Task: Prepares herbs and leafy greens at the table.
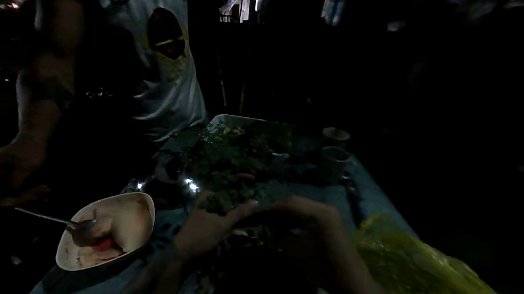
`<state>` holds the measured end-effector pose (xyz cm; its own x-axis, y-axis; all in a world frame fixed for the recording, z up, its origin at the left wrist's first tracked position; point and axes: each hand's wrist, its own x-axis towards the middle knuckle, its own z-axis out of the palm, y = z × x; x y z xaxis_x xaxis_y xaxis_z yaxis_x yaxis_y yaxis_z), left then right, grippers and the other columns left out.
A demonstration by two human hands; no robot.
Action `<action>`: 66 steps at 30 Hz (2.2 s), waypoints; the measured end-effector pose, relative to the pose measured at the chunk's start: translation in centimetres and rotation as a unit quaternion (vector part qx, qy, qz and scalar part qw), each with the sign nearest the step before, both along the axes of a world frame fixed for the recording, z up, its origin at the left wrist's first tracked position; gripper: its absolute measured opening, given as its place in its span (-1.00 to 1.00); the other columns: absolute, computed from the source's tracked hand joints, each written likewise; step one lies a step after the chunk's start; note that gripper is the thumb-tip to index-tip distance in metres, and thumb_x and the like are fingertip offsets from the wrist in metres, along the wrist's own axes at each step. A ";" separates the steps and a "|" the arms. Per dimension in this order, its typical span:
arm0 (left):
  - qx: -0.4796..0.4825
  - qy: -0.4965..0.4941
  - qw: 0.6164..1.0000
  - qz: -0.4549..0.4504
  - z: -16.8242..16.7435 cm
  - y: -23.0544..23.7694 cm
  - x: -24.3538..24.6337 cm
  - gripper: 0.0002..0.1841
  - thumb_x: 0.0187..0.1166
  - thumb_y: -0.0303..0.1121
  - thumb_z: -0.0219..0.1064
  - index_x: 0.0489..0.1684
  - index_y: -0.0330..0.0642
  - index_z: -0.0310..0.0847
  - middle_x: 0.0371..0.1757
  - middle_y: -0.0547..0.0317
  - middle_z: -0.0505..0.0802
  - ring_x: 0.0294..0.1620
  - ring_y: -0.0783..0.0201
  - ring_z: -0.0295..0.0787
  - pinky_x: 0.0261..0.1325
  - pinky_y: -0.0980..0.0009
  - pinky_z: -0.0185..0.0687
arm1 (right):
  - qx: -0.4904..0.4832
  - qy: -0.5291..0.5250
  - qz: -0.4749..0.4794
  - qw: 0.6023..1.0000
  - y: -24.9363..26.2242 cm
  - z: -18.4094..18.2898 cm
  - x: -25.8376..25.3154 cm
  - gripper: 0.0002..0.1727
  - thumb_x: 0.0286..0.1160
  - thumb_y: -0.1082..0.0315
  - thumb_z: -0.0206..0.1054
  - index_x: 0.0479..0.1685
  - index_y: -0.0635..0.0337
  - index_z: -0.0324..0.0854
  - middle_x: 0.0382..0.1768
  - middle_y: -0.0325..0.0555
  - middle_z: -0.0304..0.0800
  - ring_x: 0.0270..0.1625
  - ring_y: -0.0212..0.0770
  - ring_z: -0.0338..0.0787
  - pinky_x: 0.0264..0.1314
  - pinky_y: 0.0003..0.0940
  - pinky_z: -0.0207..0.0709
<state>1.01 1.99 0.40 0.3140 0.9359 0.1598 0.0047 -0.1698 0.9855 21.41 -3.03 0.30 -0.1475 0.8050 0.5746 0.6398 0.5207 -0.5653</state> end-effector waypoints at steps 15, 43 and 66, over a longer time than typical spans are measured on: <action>-0.006 0.078 0.996 -0.035 0.2 0.4 -0.2 -0.75 0.48 -0.22 0.55 -0.02 -0.13 0.78 -0.23 0.28 0.87 -0.20 0.43 0.81 -0.06 0.49 0.77 | -0.169 0.168 0.009 0.971 -0.3 1.0 -0.6 -0.92 0.49 0.23 0.52 -0.18 -0.07 0.89 -0.37 -0.37 0.87 -0.36 -0.44 0.80 -0.30 -0.53 0.72; -0.036 0.042 0.995 -0.088 -0.2 0.2 -0.5 -0.81 0.47 -0.37 0.49 -0.03 -0.16 0.73 -0.26 0.26 0.87 -0.26 0.44 0.81 -0.16 0.50 0.77 | -0.123 0.074 0.033 0.989 -3.0 3.3 3.0 -0.88 0.42 0.18 0.53 -0.13 -0.13 0.87 -0.28 -0.44 0.88 -0.28 -0.45 0.82 -0.29 -0.50 0.76; -0.013 0.111 0.992 -0.052 -0.1 0.3 0.2 -0.77 0.66 -0.12 0.38 -0.10 -0.06 0.82 -0.30 0.21 0.87 -0.34 0.38 0.79 -0.23 0.44 0.75 | -0.125 0.155 -0.040 0.979 -1.0 0.7 -1.5 -0.95 0.46 0.31 0.51 -0.20 -0.06 0.84 -0.43 -0.39 0.82 -0.48 -0.46 0.74 -0.47 -0.53 0.67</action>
<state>1.25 2.30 0.26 0.4346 0.8991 0.0525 0.2055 -0.1557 0.9662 19.89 -4.05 0.99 0.0723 0.9280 0.3655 0.4510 0.2965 -0.8419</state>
